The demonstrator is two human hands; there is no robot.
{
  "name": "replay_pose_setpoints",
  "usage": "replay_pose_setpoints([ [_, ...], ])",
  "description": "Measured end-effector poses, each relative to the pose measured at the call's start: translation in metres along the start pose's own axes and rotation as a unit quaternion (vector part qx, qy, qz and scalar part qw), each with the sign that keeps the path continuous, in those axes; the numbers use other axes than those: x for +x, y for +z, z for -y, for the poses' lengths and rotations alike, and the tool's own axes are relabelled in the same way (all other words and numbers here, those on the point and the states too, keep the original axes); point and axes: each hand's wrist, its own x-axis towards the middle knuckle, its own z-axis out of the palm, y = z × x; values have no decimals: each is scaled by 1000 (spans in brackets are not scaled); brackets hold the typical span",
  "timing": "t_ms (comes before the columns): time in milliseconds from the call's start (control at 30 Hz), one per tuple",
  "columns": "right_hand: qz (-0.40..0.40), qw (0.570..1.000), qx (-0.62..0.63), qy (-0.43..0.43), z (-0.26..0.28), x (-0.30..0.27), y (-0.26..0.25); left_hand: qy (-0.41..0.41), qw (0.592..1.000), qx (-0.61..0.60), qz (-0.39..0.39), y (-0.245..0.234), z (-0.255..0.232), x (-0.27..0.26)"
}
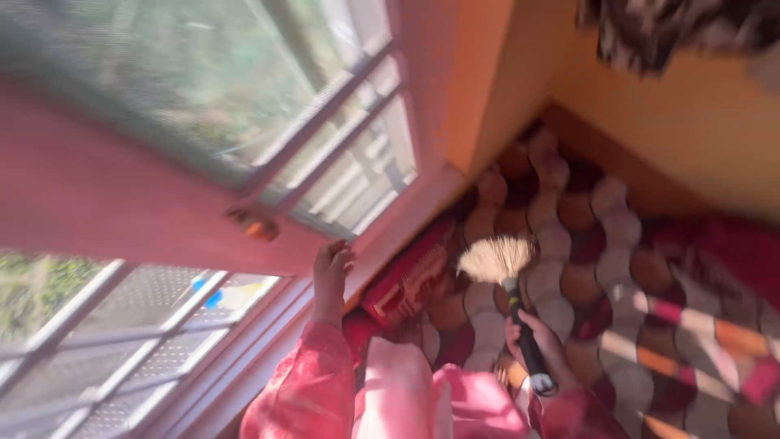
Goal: Opening a door and sweeping the floor of a bedroom using a small hand broom and a dustpan
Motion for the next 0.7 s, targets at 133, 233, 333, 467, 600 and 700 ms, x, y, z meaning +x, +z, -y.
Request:
replay_pose_setpoints([
  [133, 33, 997, -71, 13, 37, -37, 55, 307, 949, 64, 11, -15, -116, -74],
  [233, 110, 990, -86, 22, 56, -41, 112, 385, 911, 137, -57, -22, -215, -156],
  [333, 177, 979, -100, 11, 57, -48, 174, 445, 886, 89, -97, -32, -279, -186],
  [467, 203, 967, -132, -77, 35, -82, 243, 621, 762, 82, -167, -39, -363, -209],
  [600, 255, 957, -135, -13, 34, -98, 284, 689, 673, 115, -244, -47, -428, -223],
  [700, 313, 938, -143, -33, 34, -105, 307, 697, 613, 178, -327, -44, -472, -206],
])
